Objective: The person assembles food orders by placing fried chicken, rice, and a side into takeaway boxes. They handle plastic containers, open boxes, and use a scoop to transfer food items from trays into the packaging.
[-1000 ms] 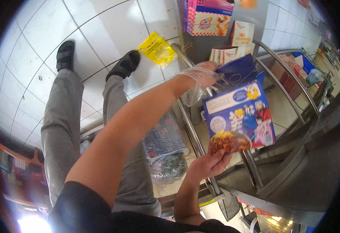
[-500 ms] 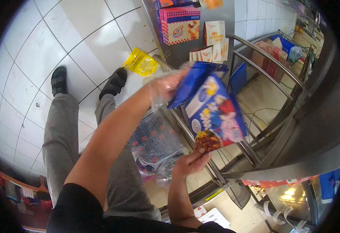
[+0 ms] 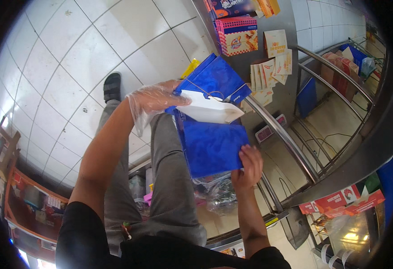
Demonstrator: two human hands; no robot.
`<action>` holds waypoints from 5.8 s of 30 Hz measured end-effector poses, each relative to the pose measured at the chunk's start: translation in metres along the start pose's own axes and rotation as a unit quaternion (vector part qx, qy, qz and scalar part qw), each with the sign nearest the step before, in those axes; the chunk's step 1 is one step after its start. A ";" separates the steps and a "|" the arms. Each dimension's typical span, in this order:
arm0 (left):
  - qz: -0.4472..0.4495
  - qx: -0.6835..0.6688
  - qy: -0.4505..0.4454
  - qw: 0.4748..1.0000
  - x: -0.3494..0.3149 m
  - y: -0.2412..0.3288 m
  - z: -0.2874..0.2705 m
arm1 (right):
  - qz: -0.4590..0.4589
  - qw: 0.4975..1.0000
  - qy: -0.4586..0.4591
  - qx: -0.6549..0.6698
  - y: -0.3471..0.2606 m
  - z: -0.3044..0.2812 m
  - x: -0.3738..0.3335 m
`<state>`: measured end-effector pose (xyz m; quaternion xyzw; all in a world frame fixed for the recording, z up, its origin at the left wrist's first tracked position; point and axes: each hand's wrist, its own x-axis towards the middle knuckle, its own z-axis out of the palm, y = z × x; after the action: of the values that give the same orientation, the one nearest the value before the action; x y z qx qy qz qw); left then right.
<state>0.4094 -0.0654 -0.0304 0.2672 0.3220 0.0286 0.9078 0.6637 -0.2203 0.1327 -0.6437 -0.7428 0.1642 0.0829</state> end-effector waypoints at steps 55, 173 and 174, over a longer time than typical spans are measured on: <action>0.068 0.042 0.315 0.946 -0.014 -0.029 -0.042 | 0.211 0.956 0.090 0.184 0.043 0.082 0.131; 0.045 0.142 -0.046 0.988 -0.055 -0.005 0.085 | 0.502 0.635 0.355 0.468 -0.106 -0.003 -0.027; 0.012 0.069 -0.029 0.997 -0.080 -0.001 0.096 | 0.492 0.630 0.366 0.477 -0.112 -0.012 -0.028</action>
<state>0.4036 -0.1292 0.0772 0.3336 0.2933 0.0093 0.8959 0.5679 -0.2589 0.1858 -0.7916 -0.0424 0.2626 0.5501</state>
